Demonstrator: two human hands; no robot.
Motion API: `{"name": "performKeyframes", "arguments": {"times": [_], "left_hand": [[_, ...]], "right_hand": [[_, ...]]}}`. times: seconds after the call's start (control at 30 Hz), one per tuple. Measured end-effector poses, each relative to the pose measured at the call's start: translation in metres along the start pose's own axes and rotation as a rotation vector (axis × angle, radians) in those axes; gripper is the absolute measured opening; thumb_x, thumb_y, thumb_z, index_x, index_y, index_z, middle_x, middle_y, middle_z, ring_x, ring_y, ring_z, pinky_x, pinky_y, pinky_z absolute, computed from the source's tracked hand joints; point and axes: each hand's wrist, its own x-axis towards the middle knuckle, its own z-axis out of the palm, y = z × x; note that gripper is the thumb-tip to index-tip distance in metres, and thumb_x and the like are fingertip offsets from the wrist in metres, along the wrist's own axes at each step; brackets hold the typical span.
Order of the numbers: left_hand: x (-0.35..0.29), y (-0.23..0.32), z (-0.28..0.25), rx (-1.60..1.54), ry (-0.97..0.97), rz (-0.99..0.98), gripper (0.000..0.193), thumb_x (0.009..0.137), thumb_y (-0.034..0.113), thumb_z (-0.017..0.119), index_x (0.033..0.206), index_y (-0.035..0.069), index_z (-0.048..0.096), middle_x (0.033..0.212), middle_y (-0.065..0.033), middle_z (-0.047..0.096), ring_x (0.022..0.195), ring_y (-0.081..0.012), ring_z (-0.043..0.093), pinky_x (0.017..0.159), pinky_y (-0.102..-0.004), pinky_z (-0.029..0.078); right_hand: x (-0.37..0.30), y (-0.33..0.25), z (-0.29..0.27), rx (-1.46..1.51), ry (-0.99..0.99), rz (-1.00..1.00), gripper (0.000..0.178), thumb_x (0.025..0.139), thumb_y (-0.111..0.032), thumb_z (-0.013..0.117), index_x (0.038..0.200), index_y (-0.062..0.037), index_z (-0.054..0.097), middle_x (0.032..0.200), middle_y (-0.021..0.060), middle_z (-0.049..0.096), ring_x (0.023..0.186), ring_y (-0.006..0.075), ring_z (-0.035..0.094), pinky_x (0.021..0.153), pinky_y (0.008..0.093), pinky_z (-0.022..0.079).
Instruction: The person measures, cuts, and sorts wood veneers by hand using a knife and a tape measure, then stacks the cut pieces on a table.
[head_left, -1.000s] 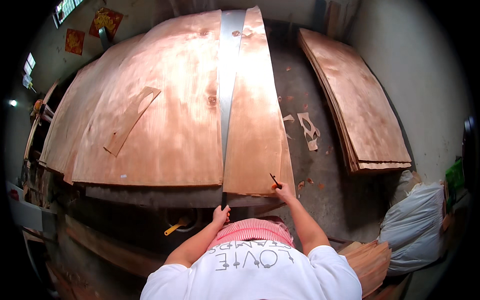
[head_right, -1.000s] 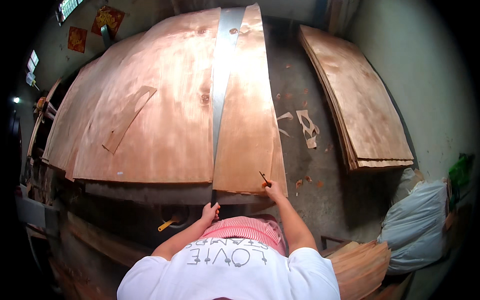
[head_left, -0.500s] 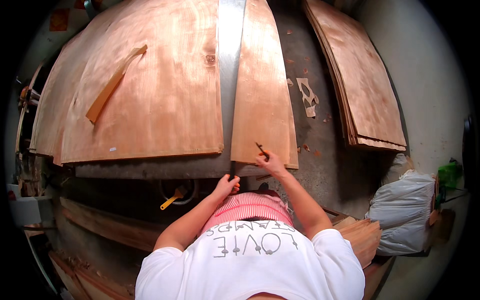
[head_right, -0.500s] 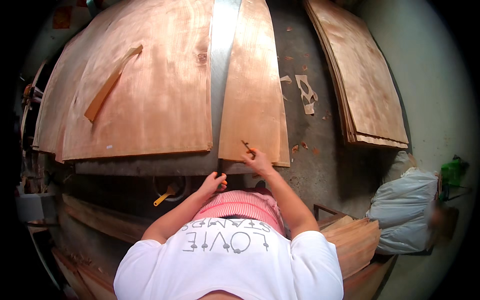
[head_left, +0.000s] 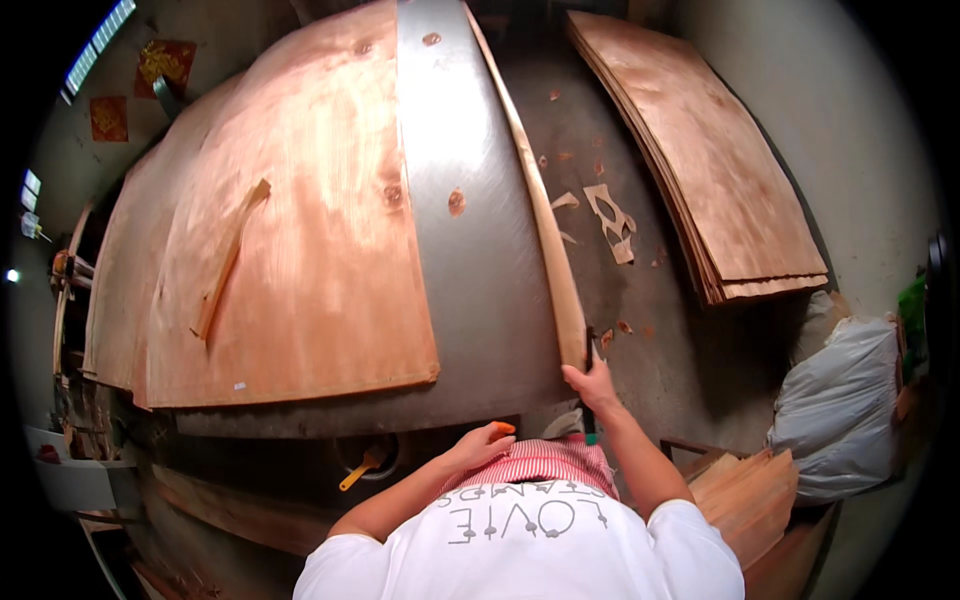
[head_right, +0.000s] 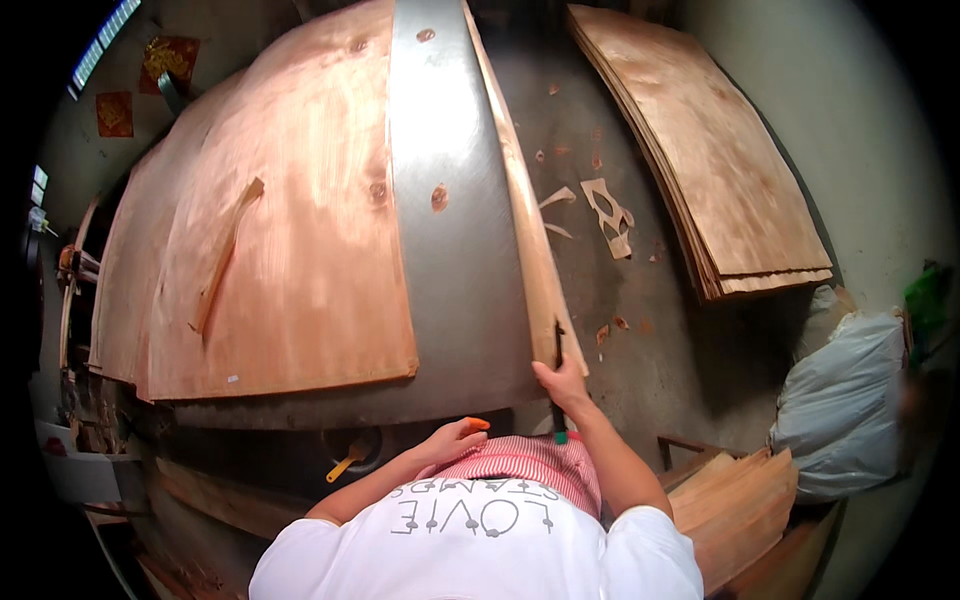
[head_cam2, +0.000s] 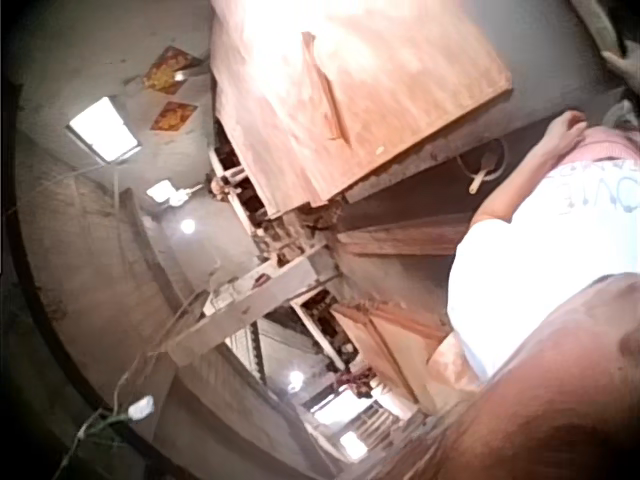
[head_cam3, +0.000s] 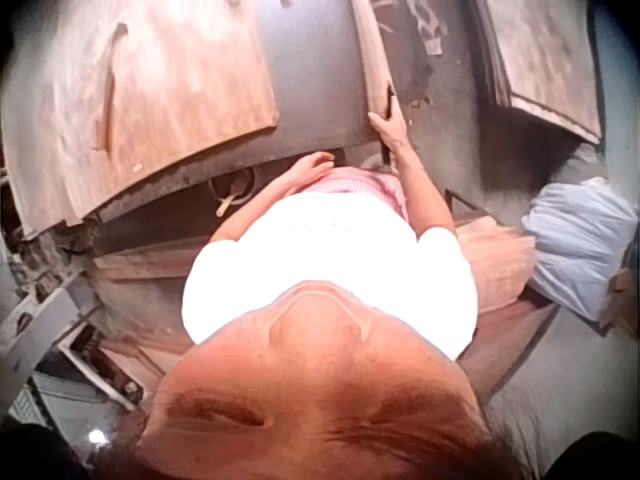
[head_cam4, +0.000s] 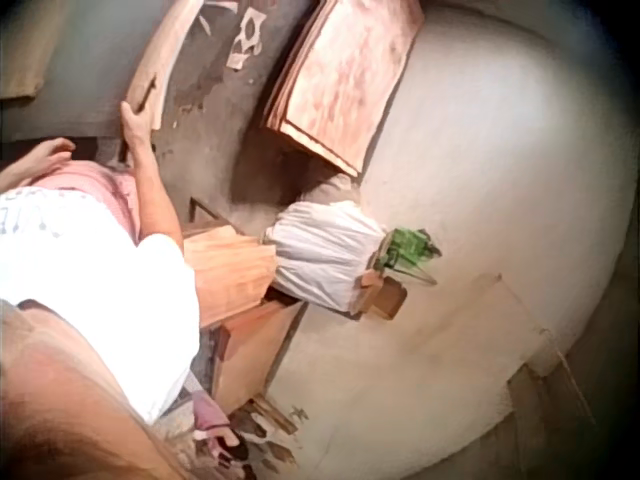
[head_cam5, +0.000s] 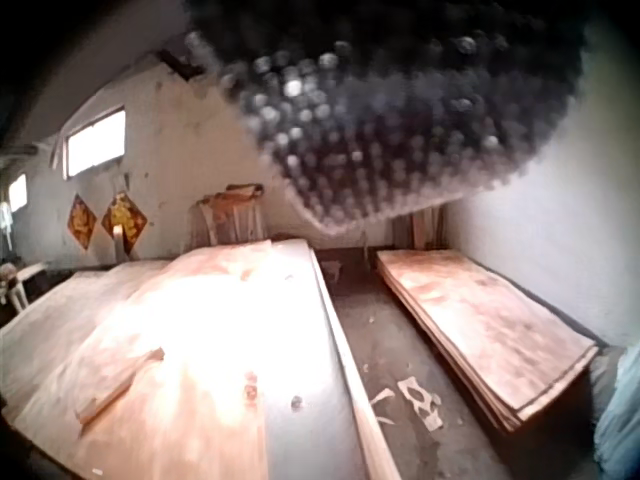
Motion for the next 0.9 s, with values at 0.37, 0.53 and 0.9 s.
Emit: {"name": "performKeyframes", "arguments": {"times": [0.37,0.53,0.9], "left_hand": [[0.160,0.125,0.083,-0.099,0.214,-0.162,0.041,0.088,0.029,0.053,0.112,-0.003,0.050,0.094,-0.0105,0.061,0.081,-0.0138,0.059,0.072,-0.0260,0.047],[0.260,0.175,0.138,0.063,0.155,-0.118,0.041,0.088,0.030,0.053,0.114,-0.002,0.049,0.099,-0.0119,0.060,0.087,-0.0163,0.059,0.078,-0.0283,0.047],[0.484,0.165,0.219,-0.309,0.436,-0.559,0.070,0.084,0.055,0.043,0.130,0.004,0.031,0.118,-0.0165,0.045,0.102,-0.0271,0.051,0.078,-0.0414,0.045]], "right_hand": [[0.011,-0.054,-0.320,0.737,-0.138,0.189,0.004,0.084,-0.011,0.051,0.082,-0.0076,0.049,0.055,-0.0076,0.040,0.045,0.0017,0.036,0.040,0.0177,0.028],[0.022,-0.059,-0.438,0.979,-0.259,0.090,0.015,0.088,-0.015,0.042,0.078,-0.0057,0.048,0.052,-0.0089,0.038,0.045,0.0019,0.034,0.041,0.0165,0.027],[0.107,-0.051,-0.643,0.645,0.067,0.076,0.012,0.086,-0.015,0.047,0.077,-0.0076,0.050,0.051,-0.0074,0.036,0.044,0.0031,0.032,0.041,0.0176,0.025]]}}
